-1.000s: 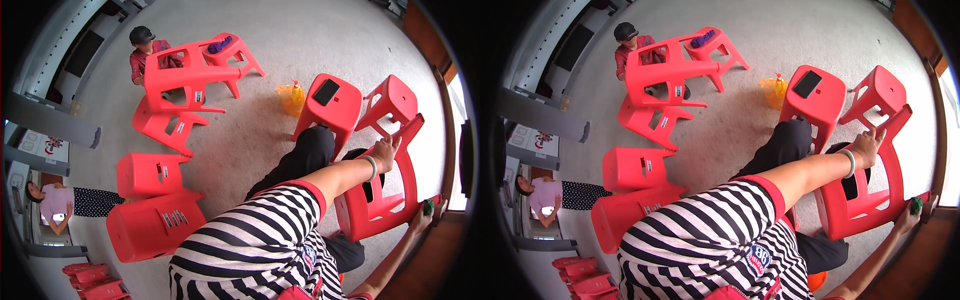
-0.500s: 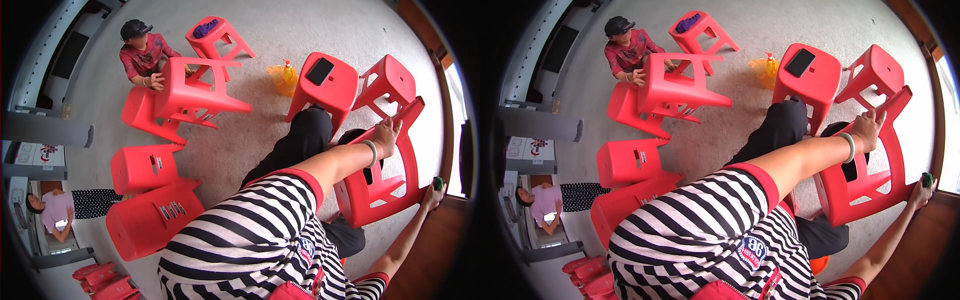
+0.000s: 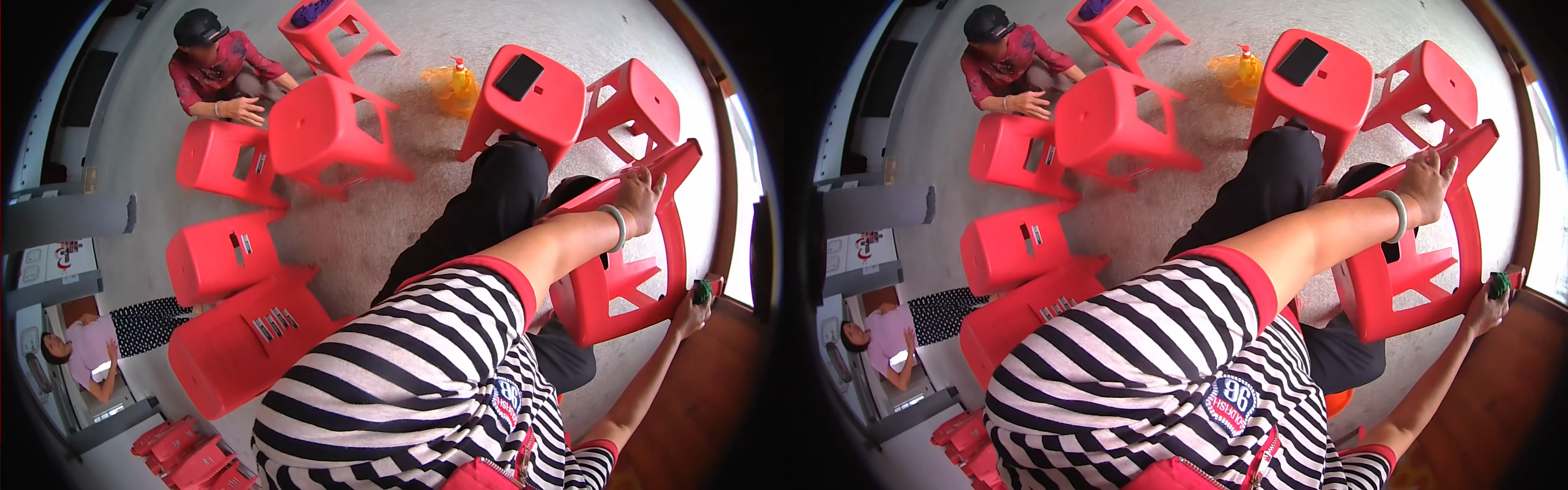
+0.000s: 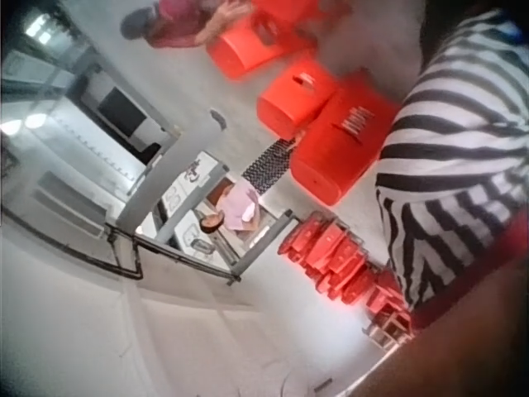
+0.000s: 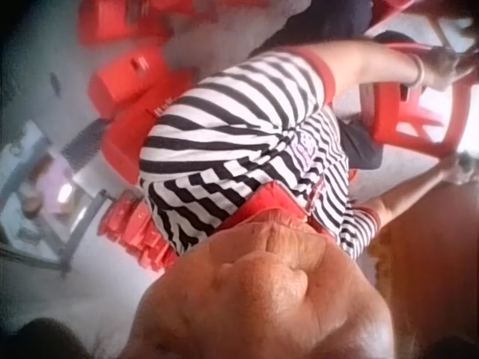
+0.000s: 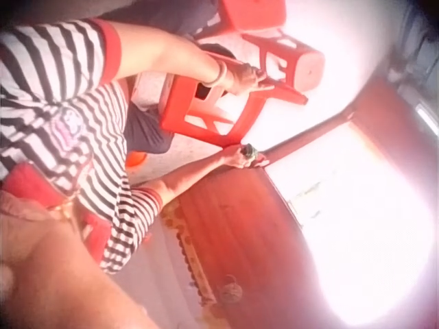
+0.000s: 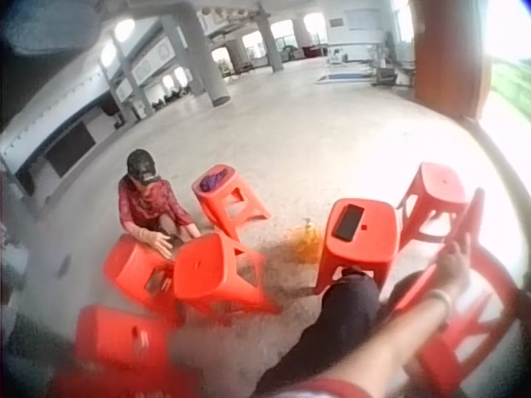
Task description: Cleaning red plastic stools with a green cloth.
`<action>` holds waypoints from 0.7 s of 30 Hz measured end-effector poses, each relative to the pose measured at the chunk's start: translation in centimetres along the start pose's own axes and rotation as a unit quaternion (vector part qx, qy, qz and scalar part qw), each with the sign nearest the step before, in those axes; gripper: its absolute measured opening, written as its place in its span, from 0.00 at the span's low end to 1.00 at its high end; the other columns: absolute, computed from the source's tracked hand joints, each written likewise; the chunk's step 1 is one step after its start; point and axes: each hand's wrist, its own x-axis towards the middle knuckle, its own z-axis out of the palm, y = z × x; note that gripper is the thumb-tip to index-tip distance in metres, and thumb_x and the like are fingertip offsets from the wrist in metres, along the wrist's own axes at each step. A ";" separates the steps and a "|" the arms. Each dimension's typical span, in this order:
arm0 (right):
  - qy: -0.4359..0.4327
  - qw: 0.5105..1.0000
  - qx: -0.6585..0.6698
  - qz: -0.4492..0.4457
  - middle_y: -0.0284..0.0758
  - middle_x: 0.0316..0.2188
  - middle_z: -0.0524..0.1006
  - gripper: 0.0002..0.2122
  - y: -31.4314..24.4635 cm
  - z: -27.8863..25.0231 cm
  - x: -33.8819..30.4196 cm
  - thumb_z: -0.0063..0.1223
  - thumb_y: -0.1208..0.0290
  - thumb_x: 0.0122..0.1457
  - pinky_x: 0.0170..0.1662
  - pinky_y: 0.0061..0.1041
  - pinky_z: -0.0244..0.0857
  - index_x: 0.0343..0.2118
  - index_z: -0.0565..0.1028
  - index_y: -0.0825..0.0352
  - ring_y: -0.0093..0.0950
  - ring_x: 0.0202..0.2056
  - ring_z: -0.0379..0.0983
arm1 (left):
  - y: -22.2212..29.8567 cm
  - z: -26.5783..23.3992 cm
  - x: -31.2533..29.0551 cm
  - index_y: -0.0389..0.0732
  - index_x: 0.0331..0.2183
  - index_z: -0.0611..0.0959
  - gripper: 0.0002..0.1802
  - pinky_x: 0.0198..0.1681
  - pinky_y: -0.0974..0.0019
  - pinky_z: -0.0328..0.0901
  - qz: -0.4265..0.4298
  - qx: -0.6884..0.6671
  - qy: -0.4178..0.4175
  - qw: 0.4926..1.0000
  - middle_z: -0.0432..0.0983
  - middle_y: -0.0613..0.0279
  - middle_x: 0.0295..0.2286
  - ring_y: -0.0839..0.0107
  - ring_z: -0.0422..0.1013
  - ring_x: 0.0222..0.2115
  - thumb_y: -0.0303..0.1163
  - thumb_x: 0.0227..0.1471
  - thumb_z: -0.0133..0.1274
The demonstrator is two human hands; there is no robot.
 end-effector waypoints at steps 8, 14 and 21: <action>-0.004 0.999 0.052 0.000 0.38 0.55 0.74 0.29 -0.2 -0.5 -1.9 0.51 0.41 0.57 0.60 0.40 0.59 0.57 0.73 0.53 0.39 0.59 0.66 | 0.0 0.5 -0.1 0.42 0.68 0.52 0.47 0.57 0.53 0.59 0.006 0.012 -0.011 1.000 0.58 0.33 0.61 0.45 0.65 0.56 0.44 0.53 0.51; -0.076 0.994 0.033 0.066 0.40 0.50 0.78 0.27 0.7 1.0 3.3 0.53 0.41 0.56 0.54 0.43 0.66 0.55 0.75 0.51 0.43 0.52 0.73 | -0.1 0.6 -0.4 0.41 0.68 0.52 0.49 0.58 0.49 0.57 -0.002 -0.032 -0.018 0.999 0.57 0.34 0.61 0.46 0.64 0.57 0.44 0.50 0.53; -0.065 0.992 -0.018 0.106 0.37 0.48 0.80 0.24 4.6 3.2 8.2 0.55 0.44 0.55 0.52 0.42 0.68 0.54 0.77 0.46 0.40 0.50 0.76 | 1.6 1.1 -0.5 0.42 0.68 0.52 0.48 0.54 0.52 0.60 -0.007 -0.024 -0.019 1.000 0.57 0.33 0.60 0.46 0.66 0.54 0.40 0.50 0.51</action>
